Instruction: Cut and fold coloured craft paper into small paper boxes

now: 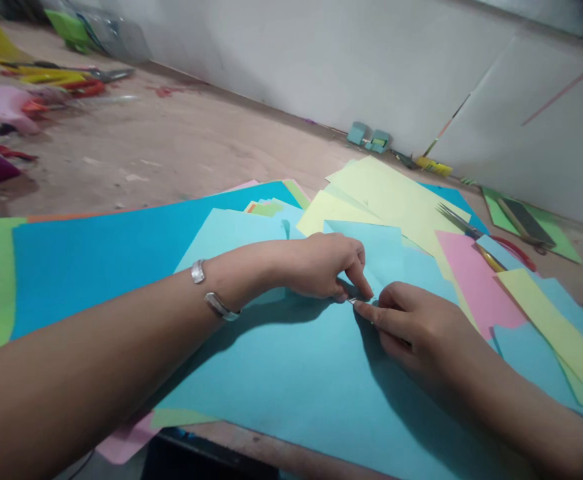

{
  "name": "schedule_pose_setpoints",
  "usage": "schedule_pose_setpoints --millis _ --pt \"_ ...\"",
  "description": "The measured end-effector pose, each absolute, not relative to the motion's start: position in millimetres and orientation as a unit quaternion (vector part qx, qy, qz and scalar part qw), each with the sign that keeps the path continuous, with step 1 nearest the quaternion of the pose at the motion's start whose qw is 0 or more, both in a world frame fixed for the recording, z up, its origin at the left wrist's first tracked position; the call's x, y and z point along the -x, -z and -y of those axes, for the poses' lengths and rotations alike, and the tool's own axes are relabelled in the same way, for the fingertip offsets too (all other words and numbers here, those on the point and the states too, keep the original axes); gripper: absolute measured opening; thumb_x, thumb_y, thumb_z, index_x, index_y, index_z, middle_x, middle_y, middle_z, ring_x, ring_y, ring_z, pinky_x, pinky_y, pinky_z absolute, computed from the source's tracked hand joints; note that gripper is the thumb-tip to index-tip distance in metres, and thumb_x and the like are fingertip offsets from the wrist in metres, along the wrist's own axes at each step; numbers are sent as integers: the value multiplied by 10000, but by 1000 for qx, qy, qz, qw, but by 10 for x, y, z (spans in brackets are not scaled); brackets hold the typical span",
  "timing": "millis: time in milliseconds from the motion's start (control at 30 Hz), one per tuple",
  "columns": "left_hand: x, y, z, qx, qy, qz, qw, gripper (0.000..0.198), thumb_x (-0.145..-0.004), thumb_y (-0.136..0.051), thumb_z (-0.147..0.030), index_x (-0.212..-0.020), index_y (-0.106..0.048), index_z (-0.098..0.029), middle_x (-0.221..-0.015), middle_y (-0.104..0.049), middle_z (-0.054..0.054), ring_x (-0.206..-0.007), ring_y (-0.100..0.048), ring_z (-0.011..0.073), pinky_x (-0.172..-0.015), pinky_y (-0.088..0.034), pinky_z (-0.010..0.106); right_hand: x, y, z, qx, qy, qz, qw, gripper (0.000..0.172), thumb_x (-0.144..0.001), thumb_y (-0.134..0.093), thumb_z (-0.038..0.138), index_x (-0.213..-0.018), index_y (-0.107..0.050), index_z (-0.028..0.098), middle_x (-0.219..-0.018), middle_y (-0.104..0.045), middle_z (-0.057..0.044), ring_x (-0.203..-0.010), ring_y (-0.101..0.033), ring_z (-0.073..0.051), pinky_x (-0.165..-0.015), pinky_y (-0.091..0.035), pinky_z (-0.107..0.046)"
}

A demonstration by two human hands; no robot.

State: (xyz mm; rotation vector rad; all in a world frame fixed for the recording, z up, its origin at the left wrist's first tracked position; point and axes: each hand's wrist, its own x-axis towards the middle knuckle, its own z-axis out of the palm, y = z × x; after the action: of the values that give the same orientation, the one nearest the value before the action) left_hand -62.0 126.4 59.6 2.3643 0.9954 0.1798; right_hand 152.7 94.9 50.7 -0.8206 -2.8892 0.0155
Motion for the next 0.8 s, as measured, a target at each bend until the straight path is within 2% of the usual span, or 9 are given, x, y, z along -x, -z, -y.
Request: schedule_pose_setpoints --millis 67,167,233,333,467,667,733,800 --pt "614 -603 -1262 -881 -60 -376 280 353 -770 -671 -126 -1073 -745 -292 -1066 -592 44 -933 -552 170 -802 -405 259 -1523 -552 -961 258 -16 965 49 313 -894 -424 124 -931 -732 165 -700 -593 -68 -568 -515 -131 -489 -333 -232" --pt "609 -617 -1259 -883 -51 -377 275 370 -788 -636 -96 -1089 -737 -286 -1070 -587 44 -937 -548 166 -815 -401 261 -1533 -599 -978 262 -34 962 66 317 -890 -428 118 -929 -739 165 -705 -593 -64 -572 -528 -127 -498 -357 -223" --pt "611 -625 -1262 -885 -45 -374 273 459 -792 -551 -16 -1106 -726 -301 -1069 -588 33 -933 -542 155 -811 -399 252 -1559 -615 -987 261 -40 961 88 320 -894 -433 118 -952 -743 169 -699 -585 -56 -555 -524 -124 -493 -362 -224" --pt "617 -642 -1270 -885 -30 -371 279 643 -728 -434 100 -1133 -706 -319 -1082 -580 17 -949 -530 148 -814 -396 241 -1613 -636 -993 265 -38 959 95 313 -891 -441 107 -916 -747 169 -678 -568 -46 -536 -522 -124 -485 -366 -229" --pt "624 -670 -1270 -883 -17 -372 286 728 -683 -377 143 -1176 -686 -295 -1102 -570 32 -983 -518 150 -860 -392 253 -1671 -704 -977 257 -43 960 101 327 -883 -436 98 -962 -744 176 -672 -564 -40 -533 -533 -124 -474 -383 -230" --pt "644 -641 -1264 -889 -23 -363 277 730 -713 -374 113 -1262 -624 -298 -1095 -568 40 -956 -516 161 -828 -393 252 -1813 -1000 -1081 282 -14 944 169 313 -872 -451 131 -994 -729 206 -752 -642 -55 -597 -592 -149 -523 -445 -263" --pt "652 -625 -1270 -887 -32 -364 284 667 -770 -389 78 -1294 -600 -278 -1084 -571 50 -951 -526 166 -825 -400 256 -1916 -1053 -1217 324 34 927 186 290 -853 -476 161 -983 -727 227 -787 -666 -61 -626 -606 -174 -550 -447 -289" --pt "656 -619 -1274 -883 -43 -364 292 539 -834 -473 -16 -1318 -578 -231 -1096 -580 69 -964 -536 181 -839 -408 271 -2033 -1021 -1403 385 77 905 163 300 -807 -508 156 -1001 -724 234 -751 -659 -50 -588 -581 -177 -535 -415 -296"
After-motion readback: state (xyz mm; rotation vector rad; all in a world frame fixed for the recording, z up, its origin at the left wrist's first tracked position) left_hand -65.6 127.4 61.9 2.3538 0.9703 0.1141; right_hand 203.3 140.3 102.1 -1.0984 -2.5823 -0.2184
